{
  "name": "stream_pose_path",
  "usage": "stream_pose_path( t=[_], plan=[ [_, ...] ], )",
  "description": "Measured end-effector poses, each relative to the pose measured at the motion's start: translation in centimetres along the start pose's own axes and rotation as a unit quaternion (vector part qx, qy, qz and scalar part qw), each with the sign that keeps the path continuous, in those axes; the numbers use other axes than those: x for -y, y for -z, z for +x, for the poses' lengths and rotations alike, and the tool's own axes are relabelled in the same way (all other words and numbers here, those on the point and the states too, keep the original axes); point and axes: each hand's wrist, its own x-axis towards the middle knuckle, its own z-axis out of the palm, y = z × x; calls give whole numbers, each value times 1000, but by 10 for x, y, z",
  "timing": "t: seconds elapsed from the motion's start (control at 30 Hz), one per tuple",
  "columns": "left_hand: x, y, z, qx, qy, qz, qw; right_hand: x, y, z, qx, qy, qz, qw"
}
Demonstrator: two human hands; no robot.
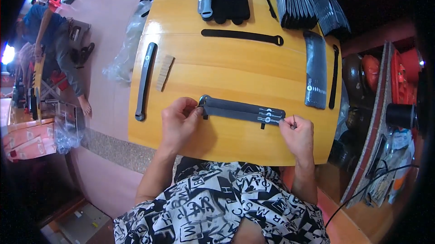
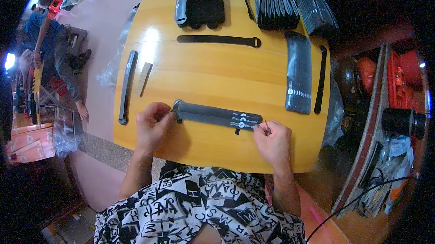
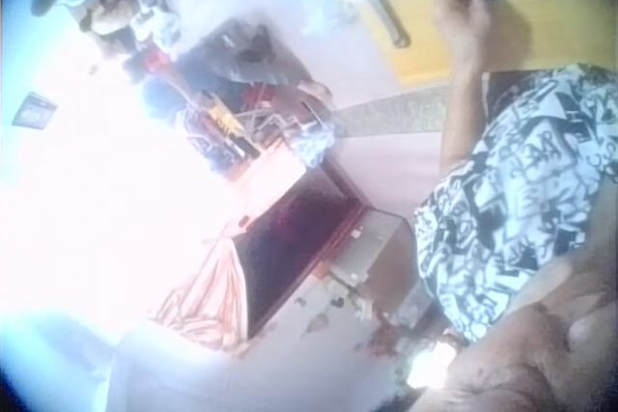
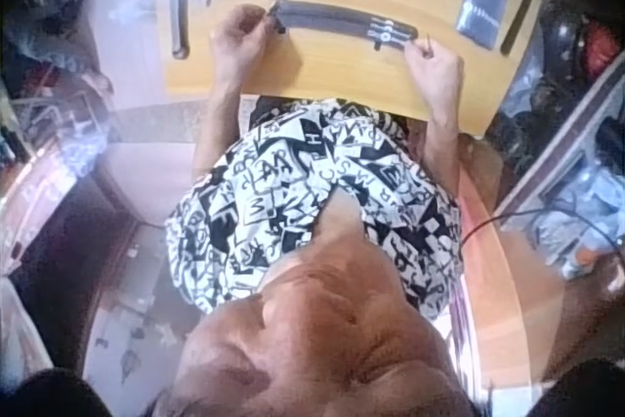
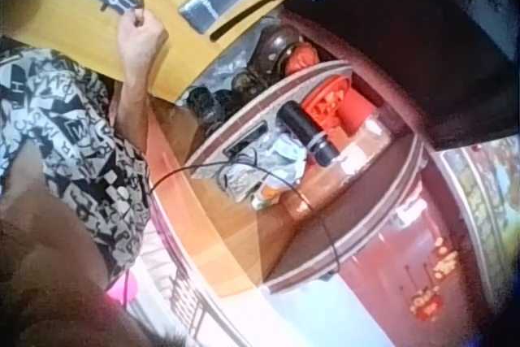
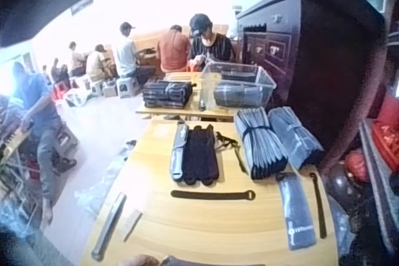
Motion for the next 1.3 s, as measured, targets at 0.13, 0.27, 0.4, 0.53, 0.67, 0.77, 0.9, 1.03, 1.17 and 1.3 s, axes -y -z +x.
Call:
stream_pose_path(
  t=[0.13,0.27,0.4,0.53,0.67,0.77,0.9,1.03,1.17,1.3],
  plan=[
    [-6,-2,3,10,16,38,999,-3,-1,3,2,10,-12,1000],
    [-10,-3,4,3,13,60,998,-5,-3,5,-5,2,-17,1000],
    [-1,-5,5,4,27,27,999,-2,-2,7,0,-11,-19,1000],
    [-3,-6,5,3,4,48,999,0,-1,8,7,-22,-27,999],
    [0,-11,7,-11,-9,32,999,-4,-1,8,5,-19,-8,1000],
    [0,-10,6,-28,-20,55,998,-9,-4,10,6,5,10,1000],
    [-1,-10,6,-19,-29,48,998,-14,-7,12,4,43,-1,999],
    [-6,-12,4,-24,-29,50,998,-11,-6,11,1,25,-2,1000],
    [-3,-12,5,-24,-39,63,997,-9,-6,10,-16,42,-27,999],
    [-3,-11,6,-32,-53,86,994,-3,-8,9,-31,62,-66,995]
  ],
)
